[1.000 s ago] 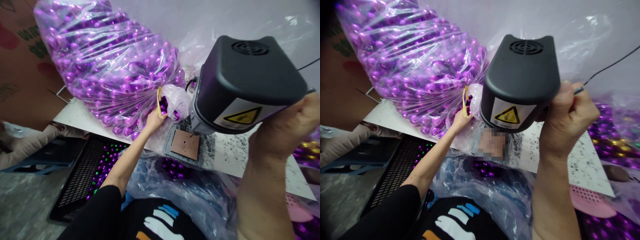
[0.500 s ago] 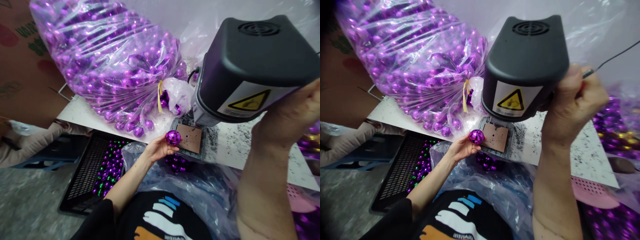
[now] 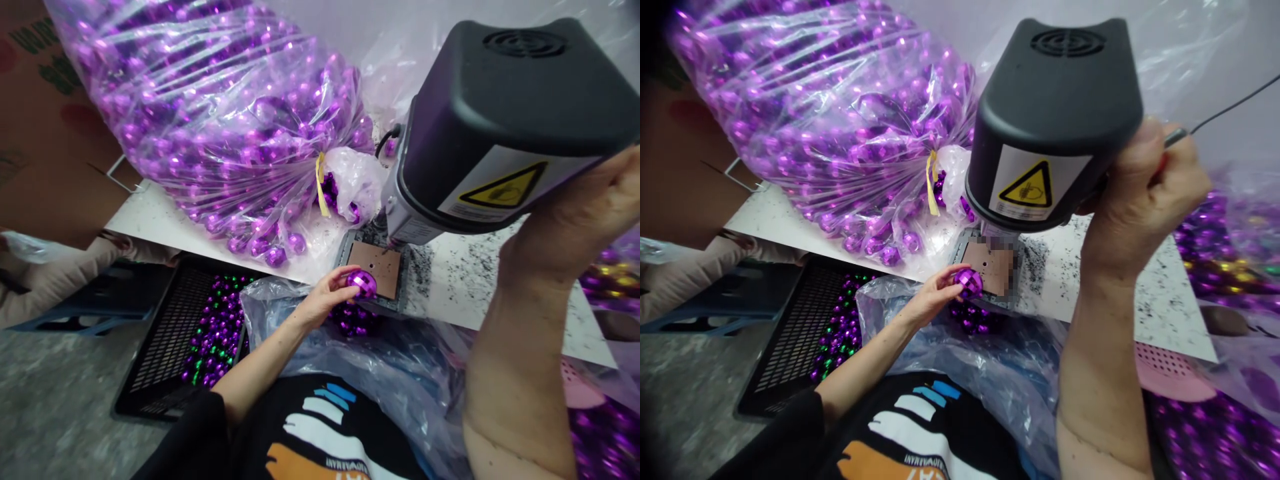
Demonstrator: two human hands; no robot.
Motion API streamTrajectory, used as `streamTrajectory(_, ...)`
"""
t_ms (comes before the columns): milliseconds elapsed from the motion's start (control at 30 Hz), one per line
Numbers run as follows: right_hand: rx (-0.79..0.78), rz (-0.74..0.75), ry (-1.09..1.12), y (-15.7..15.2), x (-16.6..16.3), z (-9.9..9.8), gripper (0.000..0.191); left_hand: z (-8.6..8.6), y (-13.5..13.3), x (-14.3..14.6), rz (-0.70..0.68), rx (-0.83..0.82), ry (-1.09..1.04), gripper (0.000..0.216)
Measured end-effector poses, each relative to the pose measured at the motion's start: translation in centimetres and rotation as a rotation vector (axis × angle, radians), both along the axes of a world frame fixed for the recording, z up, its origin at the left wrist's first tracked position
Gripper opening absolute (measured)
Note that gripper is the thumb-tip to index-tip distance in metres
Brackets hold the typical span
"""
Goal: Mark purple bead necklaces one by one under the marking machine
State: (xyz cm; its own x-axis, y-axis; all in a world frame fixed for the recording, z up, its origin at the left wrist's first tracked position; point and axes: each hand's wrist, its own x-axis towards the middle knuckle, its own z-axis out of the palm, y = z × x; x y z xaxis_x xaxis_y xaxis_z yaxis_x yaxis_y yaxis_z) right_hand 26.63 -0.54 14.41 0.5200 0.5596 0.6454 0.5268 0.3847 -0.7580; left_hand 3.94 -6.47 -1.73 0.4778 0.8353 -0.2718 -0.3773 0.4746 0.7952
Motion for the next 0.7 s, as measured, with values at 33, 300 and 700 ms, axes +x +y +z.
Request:
streamTrajectory(33,0.004,-0.013,0.006,0.04,0.05,0.01,0.068,0.05,-0.20,0.18,0.006,0.024,0.021,0.056)
streamTrajectory(300,0.018,-0.082,-0.013,0.11,0.16,0.09,0.070,-0.27,-0.96,0.60,-0.030,0.111,0.030,0.061)
streamTrajectory(700,0.062,-0.058,-0.022,0.17,0.30,-0.22,0.067,0.49,-0.42,0.50,-0.079,0.213,0.195,0.072)
